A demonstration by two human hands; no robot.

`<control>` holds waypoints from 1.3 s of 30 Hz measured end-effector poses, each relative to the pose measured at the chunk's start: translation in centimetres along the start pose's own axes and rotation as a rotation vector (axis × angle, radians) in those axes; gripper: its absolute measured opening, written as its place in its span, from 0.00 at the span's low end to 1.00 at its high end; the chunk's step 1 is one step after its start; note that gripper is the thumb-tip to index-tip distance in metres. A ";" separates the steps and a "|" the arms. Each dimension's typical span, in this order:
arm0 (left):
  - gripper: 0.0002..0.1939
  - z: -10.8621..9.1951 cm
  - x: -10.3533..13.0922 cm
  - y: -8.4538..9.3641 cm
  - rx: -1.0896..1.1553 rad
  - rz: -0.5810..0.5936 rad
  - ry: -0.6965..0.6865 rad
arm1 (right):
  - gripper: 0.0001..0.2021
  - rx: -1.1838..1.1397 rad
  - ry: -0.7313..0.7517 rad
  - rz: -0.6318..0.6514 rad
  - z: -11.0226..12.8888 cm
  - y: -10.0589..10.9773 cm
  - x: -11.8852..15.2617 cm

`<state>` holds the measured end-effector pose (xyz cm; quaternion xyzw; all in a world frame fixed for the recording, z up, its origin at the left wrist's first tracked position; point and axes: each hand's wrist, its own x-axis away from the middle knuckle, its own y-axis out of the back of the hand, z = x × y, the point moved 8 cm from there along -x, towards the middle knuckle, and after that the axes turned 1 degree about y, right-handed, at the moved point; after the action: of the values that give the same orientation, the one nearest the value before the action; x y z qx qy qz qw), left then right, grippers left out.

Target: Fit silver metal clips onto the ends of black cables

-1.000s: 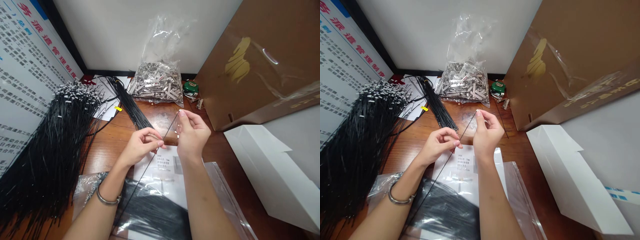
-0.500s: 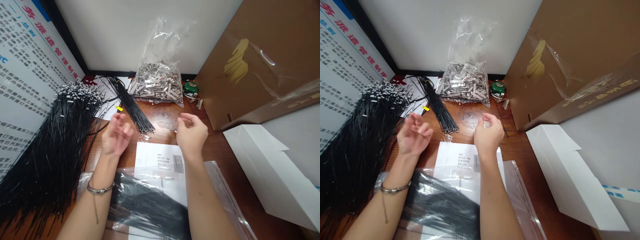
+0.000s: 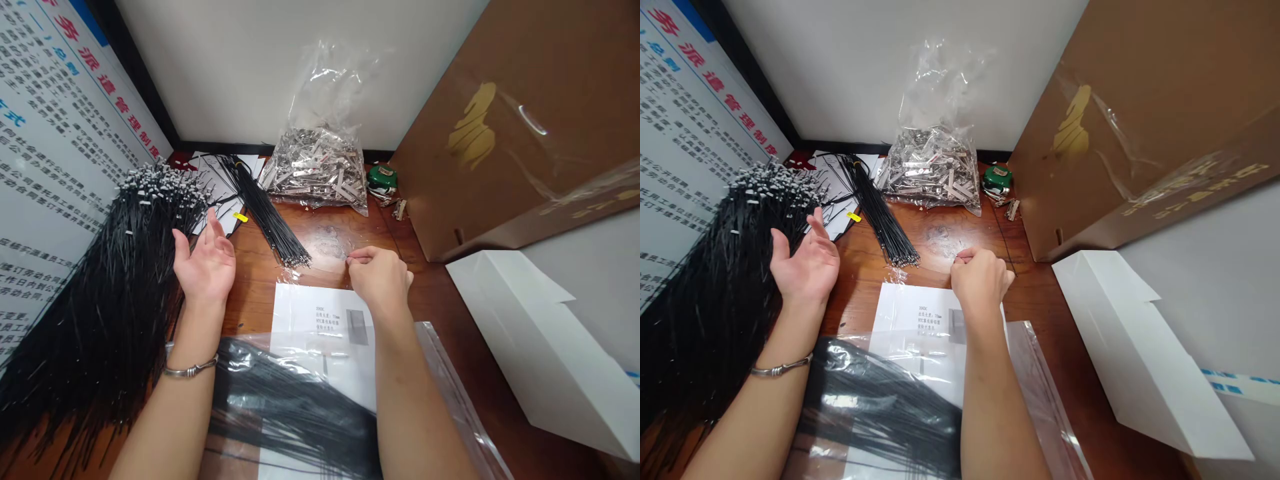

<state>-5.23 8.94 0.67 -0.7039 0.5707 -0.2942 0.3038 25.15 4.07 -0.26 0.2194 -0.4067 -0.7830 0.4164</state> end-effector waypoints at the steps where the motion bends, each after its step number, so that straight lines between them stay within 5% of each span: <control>1: 0.22 0.0 0.0 0.0 0.000 -0.005 0.000 | 0.08 0.001 0.000 0.007 0.1 0.0 0.0; 7: 0.18 -0.8 -0.1 0.4 -0.005 -0.072 -0.042 | 0.07 -0.016 -0.004 0.017 0.5 0.3 0.2; 11: 0.16 0.5 0.0 -0.4 -0.117 -0.040 0.038 | 0.11 0.013 -0.007 0.020 0.5 0.3 0.3; 14: 0.10 1.7 0.4 -1.2 -0.444 0.002 -0.016 | 0.13 0.002 -0.007 0.027 0.6 0.4 0.4; 21: 0.08 2.5 2.1 -3.5 -1.397 0.177 -0.430 | 0.12 0.000 -0.021 0.011 0.7 0.8 0.4; 26: 0.09 3.4 1.5 -3.6 -1.749 0.220 -0.390 | 0.12 0.126 -0.064 0.049 0.3 0.6 0.3; 34: 0.10 4.1 1.0 -3.9 -1.944 0.141 -0.316 | 0.10 0.144 -0.072 0.124 0.2 0.1 0.4; 39: 0.10 4.0 1.0 -3.7 -1.933 0.128 -0.317 | 0.09 0.070 -0.045 0.045 0.3 0.6 0.2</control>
<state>0.32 8.92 0.98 -0.6486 0.5554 0.4145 -0.3149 25.09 3.81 0.47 0.2071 -0.4479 -0.7633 0.4170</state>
